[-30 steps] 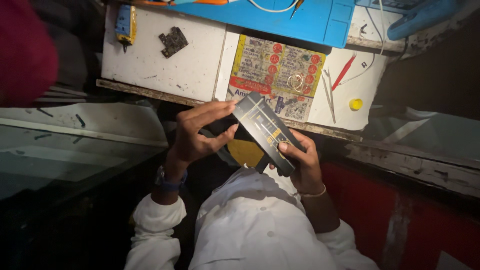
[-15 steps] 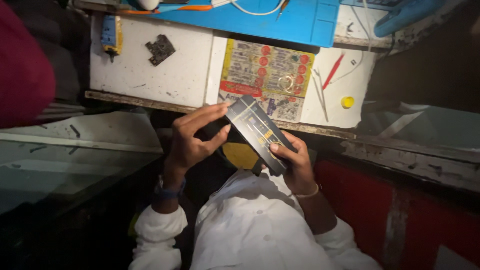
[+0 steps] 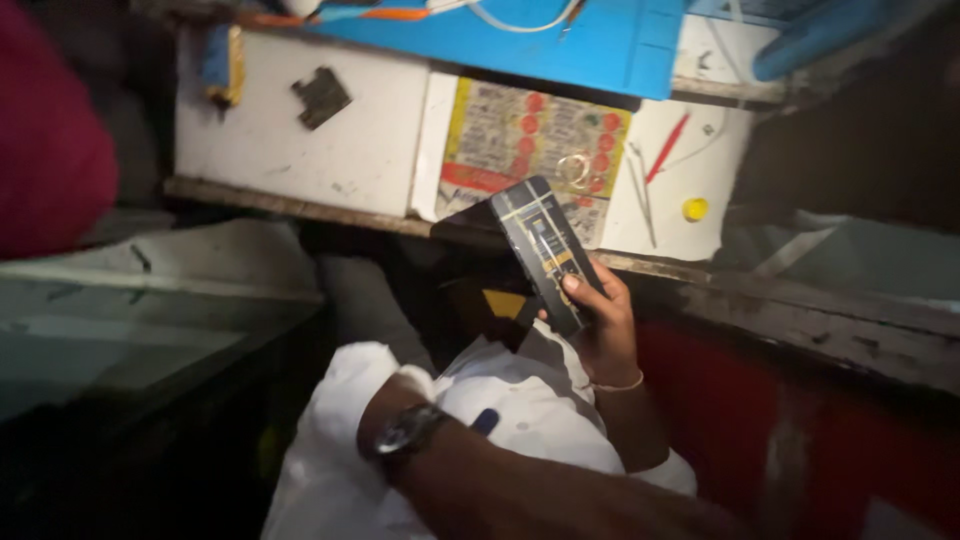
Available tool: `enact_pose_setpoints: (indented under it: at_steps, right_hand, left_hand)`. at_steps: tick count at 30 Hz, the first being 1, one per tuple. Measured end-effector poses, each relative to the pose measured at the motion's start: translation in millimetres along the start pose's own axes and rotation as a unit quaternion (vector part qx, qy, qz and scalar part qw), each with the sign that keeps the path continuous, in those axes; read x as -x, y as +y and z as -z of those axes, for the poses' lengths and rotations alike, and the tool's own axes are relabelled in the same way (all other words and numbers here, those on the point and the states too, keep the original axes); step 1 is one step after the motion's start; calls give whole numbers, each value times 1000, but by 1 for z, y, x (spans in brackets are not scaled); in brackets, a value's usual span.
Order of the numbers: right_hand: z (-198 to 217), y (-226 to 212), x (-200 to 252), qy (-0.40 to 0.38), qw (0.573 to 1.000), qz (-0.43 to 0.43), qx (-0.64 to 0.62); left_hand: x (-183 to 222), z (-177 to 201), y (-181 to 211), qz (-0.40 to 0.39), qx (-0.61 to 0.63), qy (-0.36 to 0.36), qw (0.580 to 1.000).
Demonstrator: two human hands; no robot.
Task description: The person cleans the internal components of a mobile phone and applies adhesive to the edges of the device frame using a small tool.
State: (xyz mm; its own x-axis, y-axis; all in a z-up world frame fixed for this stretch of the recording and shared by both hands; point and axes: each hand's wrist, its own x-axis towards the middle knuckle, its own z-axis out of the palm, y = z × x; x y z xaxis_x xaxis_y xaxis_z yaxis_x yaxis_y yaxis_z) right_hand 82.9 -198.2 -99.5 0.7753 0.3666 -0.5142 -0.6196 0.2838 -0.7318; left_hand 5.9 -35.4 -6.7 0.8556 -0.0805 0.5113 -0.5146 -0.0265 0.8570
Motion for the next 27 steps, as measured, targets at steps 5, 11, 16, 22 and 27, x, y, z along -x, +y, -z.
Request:
enact_pose_setpoints:
  at_steps: [5,11,16,22,27]
  right_hand:
    - [11,10,-7,-30,998,50,-7]
    - [-8,23,-11,-68,998,1,5]
    - [-11,41,-25,-158,972,36,169]
    - [10,-8,-81,109,751,358,544]
    - [10,-21,-107,134,670,422,595]
  left_hand:
    - [22,10,-36,93,37,169,981]
    - [53,-2,-111,358,178,328,856]
    - [46,-1,-125,376,420,344,751]
    - [52,15,-124,351,458,337,744]
    - [59,17,-117,385,423,318,756]
